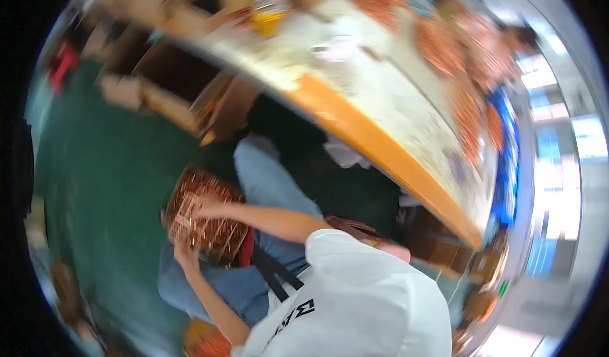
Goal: The person picks up copper grid frames one at a time, places them over a tray of small metal components, and presses them down by hand to insert the components into the grid holes before setting the finished pieces aside on a table.
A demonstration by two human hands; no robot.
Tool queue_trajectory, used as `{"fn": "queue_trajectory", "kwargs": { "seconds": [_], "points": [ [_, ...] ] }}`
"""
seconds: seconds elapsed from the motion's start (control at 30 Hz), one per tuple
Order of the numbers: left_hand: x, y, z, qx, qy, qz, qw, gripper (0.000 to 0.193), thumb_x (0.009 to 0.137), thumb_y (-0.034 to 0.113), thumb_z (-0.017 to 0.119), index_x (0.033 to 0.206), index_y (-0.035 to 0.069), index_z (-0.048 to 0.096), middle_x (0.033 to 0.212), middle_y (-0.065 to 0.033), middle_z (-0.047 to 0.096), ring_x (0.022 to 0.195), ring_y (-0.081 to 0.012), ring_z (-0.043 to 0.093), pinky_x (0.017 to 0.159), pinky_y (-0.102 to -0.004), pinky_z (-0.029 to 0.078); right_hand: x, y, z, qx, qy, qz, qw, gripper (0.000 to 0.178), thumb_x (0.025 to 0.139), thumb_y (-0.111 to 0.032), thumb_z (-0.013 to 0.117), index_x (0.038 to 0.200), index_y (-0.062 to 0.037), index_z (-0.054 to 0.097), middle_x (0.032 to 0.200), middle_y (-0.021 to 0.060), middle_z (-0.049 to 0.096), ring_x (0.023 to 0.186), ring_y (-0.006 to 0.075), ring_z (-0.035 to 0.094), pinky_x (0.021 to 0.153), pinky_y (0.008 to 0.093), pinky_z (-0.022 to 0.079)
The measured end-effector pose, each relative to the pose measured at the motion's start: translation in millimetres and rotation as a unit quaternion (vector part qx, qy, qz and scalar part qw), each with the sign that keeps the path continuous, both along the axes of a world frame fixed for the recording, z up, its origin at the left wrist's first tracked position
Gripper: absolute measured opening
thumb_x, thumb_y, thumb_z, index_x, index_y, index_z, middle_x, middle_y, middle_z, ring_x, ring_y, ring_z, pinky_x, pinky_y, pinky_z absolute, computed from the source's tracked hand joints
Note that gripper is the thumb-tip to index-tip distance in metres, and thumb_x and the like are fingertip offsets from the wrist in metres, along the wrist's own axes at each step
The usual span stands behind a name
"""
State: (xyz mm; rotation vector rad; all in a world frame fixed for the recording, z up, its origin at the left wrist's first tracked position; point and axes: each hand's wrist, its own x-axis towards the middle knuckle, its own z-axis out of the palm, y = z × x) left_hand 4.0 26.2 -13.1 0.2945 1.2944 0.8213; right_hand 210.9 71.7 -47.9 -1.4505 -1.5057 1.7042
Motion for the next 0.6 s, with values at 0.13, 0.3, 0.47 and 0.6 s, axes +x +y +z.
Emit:
{"fn": "queue_trajectory", "kwargs": {
  "seconds": [0.13,0.3,0.47,0.6],
  "points": [
    [4.3,3.9,18.0,-0.030,-0.016,-0.053,0.998,0.054,0.088,0.044,0.044,0.132,0.014,0.037,0.135,-0.0091,0.037,0.124,-0.0281,0.033,0.092,-0.0507,0.035,-14.8,-5.2,51.5,0.021,0.170,-0.122,0.978,0.039,0.095,-0.029,0.040,0.084,0.0049,0.057,0.072,0.0144,0.063,0.066,0.0209,0.061,0.062,0.0360,0.049],
    [37.7,0.8,112.3,0.179,0.000,-0.131,0.975,0.050,0.094,0.043,0.043,0.127,0.005,0.037,0.119,-0.0144,0.048,0.103,-0.0250,0.049,0.083,-0.0370,0.044,48.6,-13.5,203.2,0.054,0.183,-0.217,0.957,0.035,0.094,-0.030,0.042,0.085,0.0013,0.055,0.078,0.0138,0.064,0.057,0.0196,0.062,0.053,0.0314,0.049],
    [185.4,20.4,247.5,0.263,-0.019,-0.204,0.943,0.037,0.093,0.034,0.052,0.109,0.001,0.050,0.088,-0.0068,0.057,0.069,-0.0153,0.055,0.058,-0.0206,0.044,181.2,-116.9,321.2,0.053,0.200,-0.447,0.870,0.030,0.092,-0.030,0.051,0.100,-0.0006,0.050,0.085,0.0097,0.061,0.061,0.0164,0.062,0.052,0.0285,0.052],
    [394.4,-31.7,336.0,0.283,-0.226,-0.440,0.822,0.045,0.093,0.016,0.039,0.135,0.002,0.029,0.121,-0.0189,0.052,0.098,-0.0260,0.060,0.081,-0.0296,0.051,328.5,-255.3,358.2,0.303,-0.169,-0.569,0.746,0.025,0.091,-0.024,0.047,0.087,-0.0009,0.054,0.070,0.0102,0.059,0.054,0.0154,0.058,0.050,0.0270,0.049]
  ]
}}
